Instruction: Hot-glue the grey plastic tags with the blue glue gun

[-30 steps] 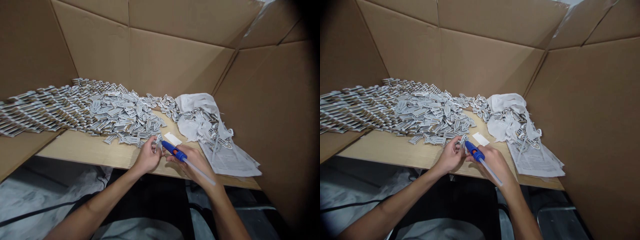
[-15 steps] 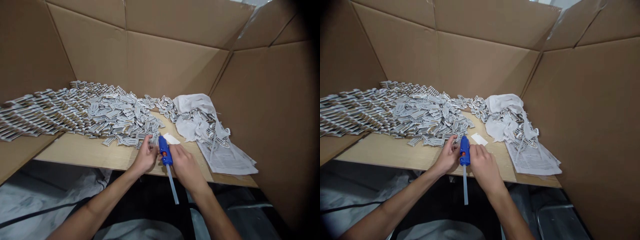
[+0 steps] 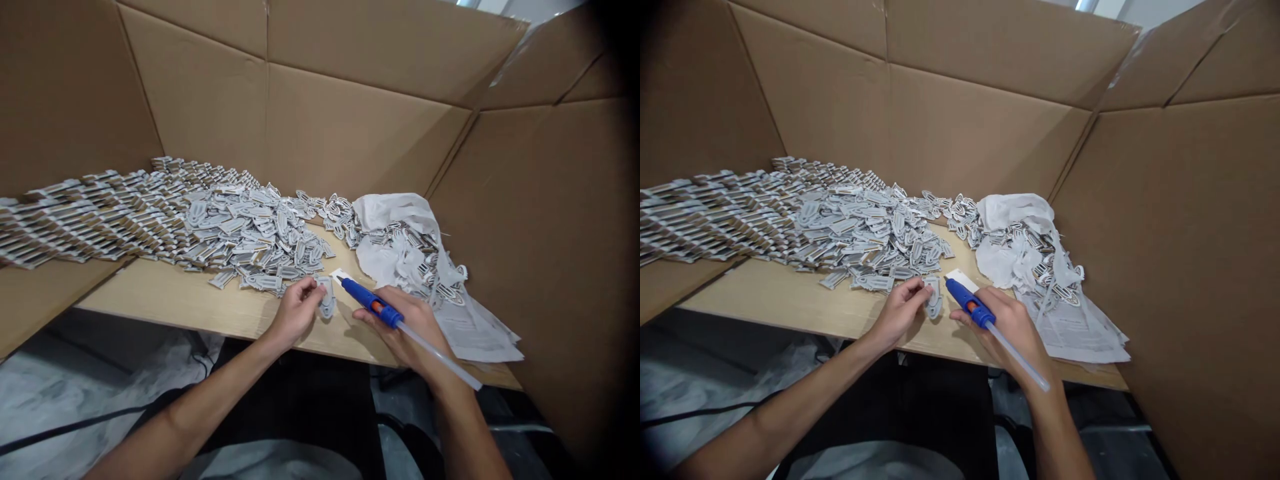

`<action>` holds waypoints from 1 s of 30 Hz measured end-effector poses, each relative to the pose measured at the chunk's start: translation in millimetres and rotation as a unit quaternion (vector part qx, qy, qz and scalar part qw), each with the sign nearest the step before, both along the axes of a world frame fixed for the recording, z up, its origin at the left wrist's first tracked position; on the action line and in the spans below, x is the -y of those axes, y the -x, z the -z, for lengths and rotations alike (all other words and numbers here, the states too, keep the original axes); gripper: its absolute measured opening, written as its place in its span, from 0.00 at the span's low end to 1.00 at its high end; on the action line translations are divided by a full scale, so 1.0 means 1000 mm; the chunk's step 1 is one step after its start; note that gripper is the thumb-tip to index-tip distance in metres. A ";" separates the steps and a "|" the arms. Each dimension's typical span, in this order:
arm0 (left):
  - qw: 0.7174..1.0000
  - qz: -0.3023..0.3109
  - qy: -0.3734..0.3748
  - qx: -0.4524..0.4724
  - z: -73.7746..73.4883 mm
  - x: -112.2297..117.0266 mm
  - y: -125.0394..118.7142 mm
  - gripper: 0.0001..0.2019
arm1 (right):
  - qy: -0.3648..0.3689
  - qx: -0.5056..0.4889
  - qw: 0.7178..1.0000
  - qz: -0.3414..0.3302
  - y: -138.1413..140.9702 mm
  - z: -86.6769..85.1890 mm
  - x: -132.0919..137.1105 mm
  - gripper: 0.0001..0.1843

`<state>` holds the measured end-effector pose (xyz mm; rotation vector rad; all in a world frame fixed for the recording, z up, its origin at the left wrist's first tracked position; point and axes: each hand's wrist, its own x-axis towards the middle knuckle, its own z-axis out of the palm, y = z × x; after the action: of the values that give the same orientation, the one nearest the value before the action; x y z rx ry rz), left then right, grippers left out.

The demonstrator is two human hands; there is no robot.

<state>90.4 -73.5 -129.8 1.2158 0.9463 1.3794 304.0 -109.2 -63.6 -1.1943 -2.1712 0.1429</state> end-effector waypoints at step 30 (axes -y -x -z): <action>0.994 0.001 -0.052 -0.099 0.008 0.003 0.000 0.13 | 0.012 0.035 0.998 -0.059 0.006 0.010 -0.005 0.22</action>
<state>89.9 -76.0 -137.9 1.4519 1.0190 1.3384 298.2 -104.6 -73.3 -1.1002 -2.3082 0.1788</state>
